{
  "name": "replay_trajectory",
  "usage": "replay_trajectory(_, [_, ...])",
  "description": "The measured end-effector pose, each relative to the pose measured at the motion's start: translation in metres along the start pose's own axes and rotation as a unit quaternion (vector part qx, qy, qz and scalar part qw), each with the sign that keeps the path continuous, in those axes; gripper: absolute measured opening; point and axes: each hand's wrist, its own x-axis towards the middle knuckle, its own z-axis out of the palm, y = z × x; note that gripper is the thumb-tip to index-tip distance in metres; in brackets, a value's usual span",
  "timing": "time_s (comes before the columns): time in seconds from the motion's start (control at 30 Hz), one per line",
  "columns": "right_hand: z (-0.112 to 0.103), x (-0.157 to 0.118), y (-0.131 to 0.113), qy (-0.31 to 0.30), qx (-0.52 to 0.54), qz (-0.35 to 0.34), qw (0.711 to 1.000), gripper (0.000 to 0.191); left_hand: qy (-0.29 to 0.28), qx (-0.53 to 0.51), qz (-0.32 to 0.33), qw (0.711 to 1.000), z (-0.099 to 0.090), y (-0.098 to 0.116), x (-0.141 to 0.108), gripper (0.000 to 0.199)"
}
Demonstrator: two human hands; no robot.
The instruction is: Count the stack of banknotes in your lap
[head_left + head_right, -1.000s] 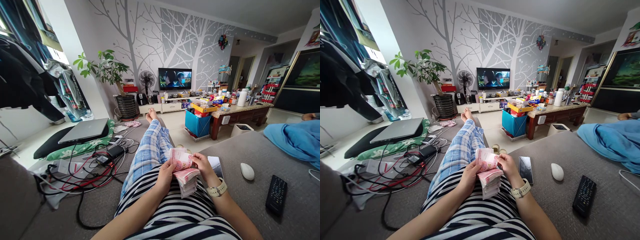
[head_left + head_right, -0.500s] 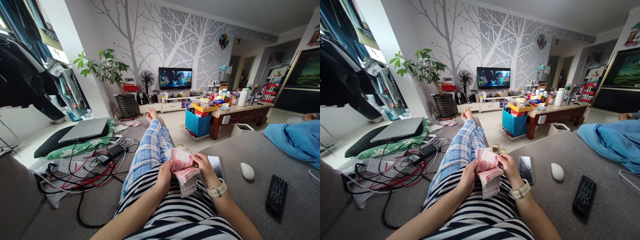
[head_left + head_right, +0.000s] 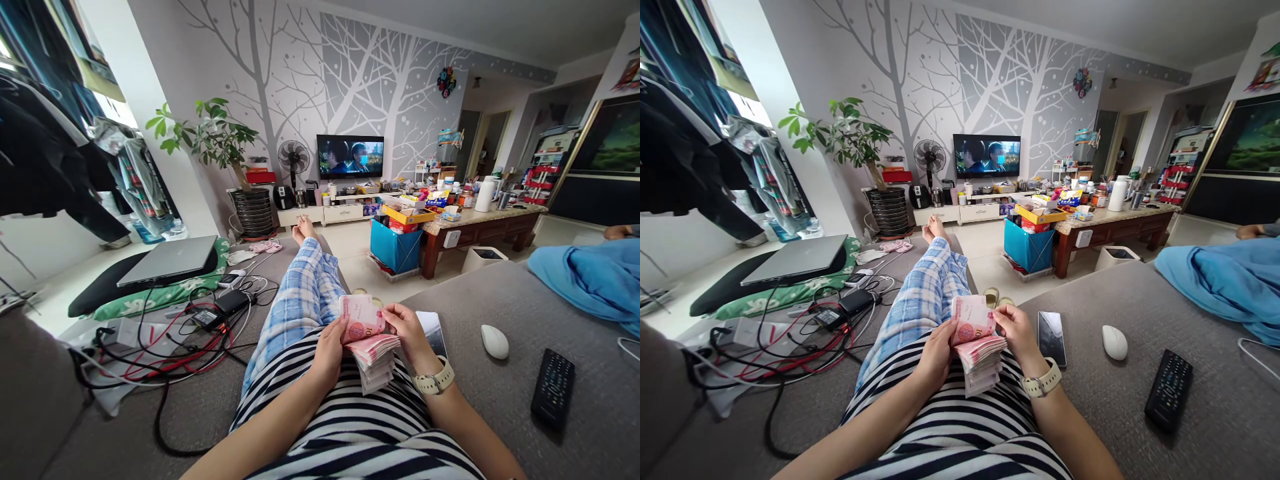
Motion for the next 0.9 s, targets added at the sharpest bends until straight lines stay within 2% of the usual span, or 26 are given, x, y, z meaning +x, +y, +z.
replay_trajectory(0.57, [-0.0043, 0.0008, 0.0060, -0.006, 0.008, -0.004, 1.000, 0.030, -0.010, -0.004, 0.004, 1.000, 0.0042, 0.0057, -0.0061, 0.024])
replay_trajectory(0.9, [-0.0056, 0.0030, 0.0091, -0.009, 0.015, 0.005, 1.000, 0.031, -0.004, -0.003, 0.006, 1.000, 0.0037, 0.0045, -0.0049, 0.030])
